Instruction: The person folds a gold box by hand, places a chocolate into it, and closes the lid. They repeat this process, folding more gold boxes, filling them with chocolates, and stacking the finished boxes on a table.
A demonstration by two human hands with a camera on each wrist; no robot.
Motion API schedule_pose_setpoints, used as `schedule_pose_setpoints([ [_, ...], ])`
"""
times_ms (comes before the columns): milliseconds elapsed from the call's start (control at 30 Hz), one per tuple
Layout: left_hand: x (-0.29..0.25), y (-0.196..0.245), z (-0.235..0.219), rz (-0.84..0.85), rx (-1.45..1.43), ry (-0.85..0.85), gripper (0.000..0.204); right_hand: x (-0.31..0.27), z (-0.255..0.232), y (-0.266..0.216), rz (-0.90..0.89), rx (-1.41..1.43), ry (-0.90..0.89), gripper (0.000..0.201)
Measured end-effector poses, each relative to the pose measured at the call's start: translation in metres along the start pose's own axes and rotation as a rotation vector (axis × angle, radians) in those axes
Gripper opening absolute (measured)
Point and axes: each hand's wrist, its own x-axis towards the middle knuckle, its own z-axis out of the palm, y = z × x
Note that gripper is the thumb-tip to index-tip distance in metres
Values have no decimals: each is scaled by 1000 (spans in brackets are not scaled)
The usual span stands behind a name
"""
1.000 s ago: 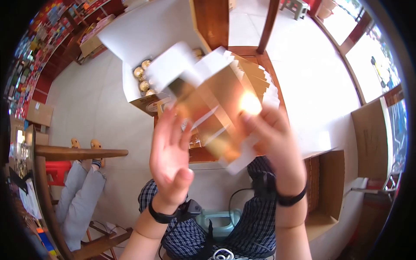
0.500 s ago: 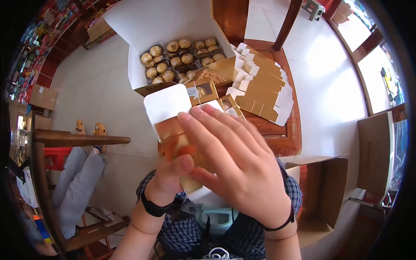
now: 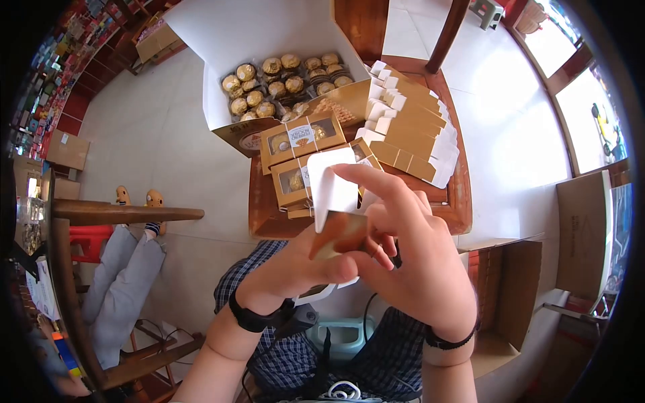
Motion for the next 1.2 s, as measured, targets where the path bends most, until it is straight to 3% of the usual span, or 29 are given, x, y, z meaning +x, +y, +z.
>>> schedule_pose_setpoints([
  [167, 0, -4, 3, -1, 109, 73, 80, -1, -6, 13, 67, 126, -79, 67],
  [367, 2, 2, 2, 1, 164, 142, 73, 3, -5, 18, 0, 400, -46, 71],
  [433, -3, 3, 2, 20, 22, 94, 72, 6, -4, 27, -324, 226, 229, 74],
  [467, -6, 3, 2, 41, -120, 46, 71, 8, -4, 28, -322, 225, 232, 74],
  [533, -9, -1, 5, 89, -306, -54, 74, 12, -7, 30, -184, 581, 96, 79],
  [567, -12, -2, 4, 43, -349, -119, 77, 13, -10, 37, -78, 660, -146, 80],
  [600, -16, -2, 2, -6, -394, -181, 81, 16, -6, 43, -133, 689, -298, 73],
  [700, -17, 0, -3, -164, -369, -270, 85, 8, -4, 38, 13, 731, -395, 63],
  [767, -14, -1, -3, -126, -346, -304, 87, 9, -4, 41, -47, 712, -392, 53],
  [833, -10, -1, 2, -85, -322, -342, 89, 8, -4, 35, 12, 714, -323, 51],
  [900, -9, 0, 12, 59, -177, -100, 85, 4, -3, 22, 157, 825, -167, 49],
  [933, -5, -2, 13, 58, -177, -105, 85, 4, -4, 23, 156, 823, -163, 49],
  [1000, 0, -6, 15, 333, 107, 253, 83, 6, -5, 26, 101, 762, -18, 50],
  [1033, -1, -5, 15, 332, 104, 249, 83, 5, -6, 22, 128, 782, 51, 48],
  [1133, -8, 3, 16, 307, 648, 380, 40, 11, 0, 32, 93, 648, 171, 42],
  [1167, -7, -1, 14, 356, 718, 434, 25, 12, 2, 31, 93, 599, 193, 41],
  [1200, -5, -3, 13, 355, 717, 431, 25, 13, 4, 34, 95, 598, 196, 41],
])
